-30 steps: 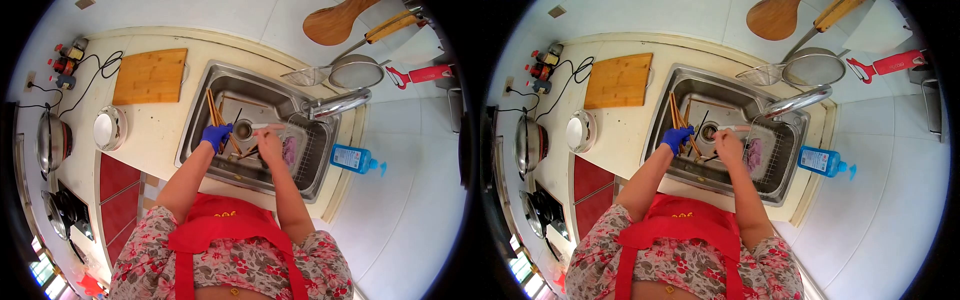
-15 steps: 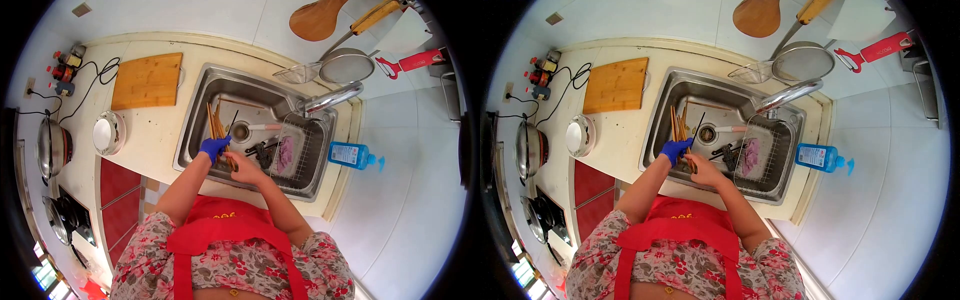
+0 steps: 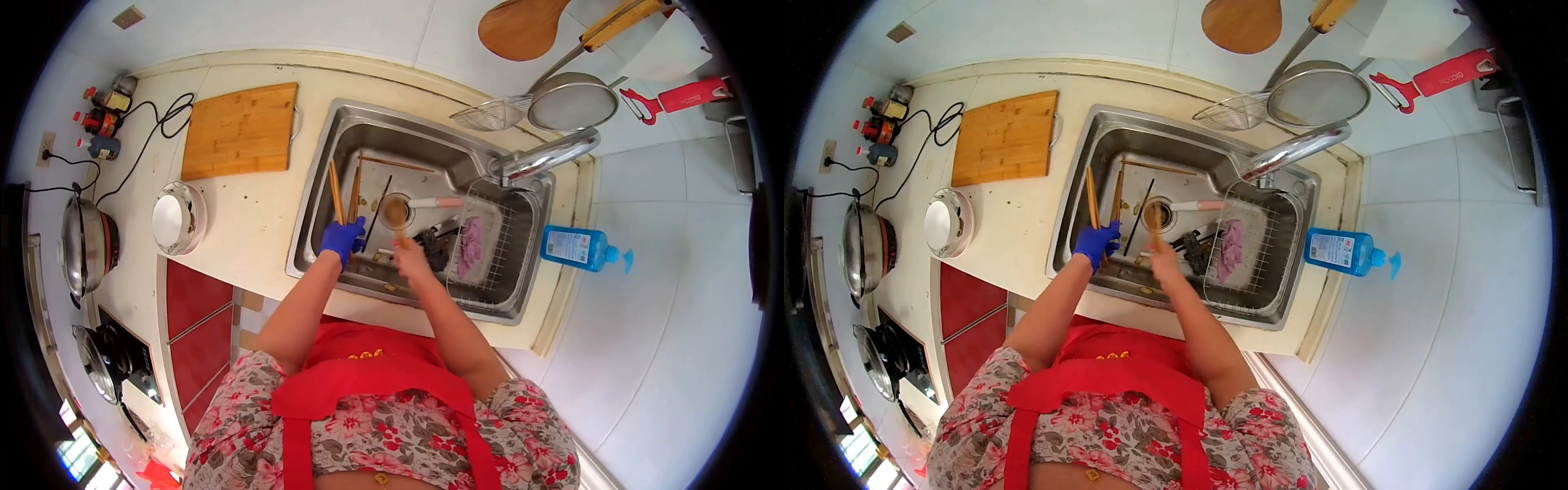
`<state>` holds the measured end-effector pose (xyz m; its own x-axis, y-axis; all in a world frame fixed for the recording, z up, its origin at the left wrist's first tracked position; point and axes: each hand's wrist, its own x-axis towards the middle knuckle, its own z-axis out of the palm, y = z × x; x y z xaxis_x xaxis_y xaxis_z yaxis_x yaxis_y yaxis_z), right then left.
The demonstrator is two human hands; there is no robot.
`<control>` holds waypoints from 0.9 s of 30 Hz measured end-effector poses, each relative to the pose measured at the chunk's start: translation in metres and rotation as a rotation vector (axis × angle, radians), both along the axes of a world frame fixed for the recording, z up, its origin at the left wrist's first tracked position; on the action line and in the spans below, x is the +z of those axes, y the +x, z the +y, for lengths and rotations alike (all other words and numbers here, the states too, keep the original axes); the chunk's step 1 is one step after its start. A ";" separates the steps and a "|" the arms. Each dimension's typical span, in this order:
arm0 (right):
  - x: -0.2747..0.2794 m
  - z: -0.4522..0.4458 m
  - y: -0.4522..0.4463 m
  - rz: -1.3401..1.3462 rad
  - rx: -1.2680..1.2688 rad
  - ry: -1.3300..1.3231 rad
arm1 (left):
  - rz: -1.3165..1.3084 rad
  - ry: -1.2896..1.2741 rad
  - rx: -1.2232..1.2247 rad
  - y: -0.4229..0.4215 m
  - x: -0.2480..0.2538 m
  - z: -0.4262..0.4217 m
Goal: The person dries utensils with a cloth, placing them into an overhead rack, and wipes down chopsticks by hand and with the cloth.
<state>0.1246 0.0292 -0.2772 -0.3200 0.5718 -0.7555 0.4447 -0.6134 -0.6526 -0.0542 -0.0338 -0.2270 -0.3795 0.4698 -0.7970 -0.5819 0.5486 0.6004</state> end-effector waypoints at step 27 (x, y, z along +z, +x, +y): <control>-0.056 -0.002 0.024 -0.213 -0.154 0.044 | -0.199 0.102 -0.064 -0.045 -0.014 -0.017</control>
<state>0.1489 0.0271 -0.3333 -0.0632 0.6349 -0.7700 0.4786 -0.6577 -0.5817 -0.0995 -0.0508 -0.2414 -0.1867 0.5697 -0.8004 -0.6606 0.5302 0.5315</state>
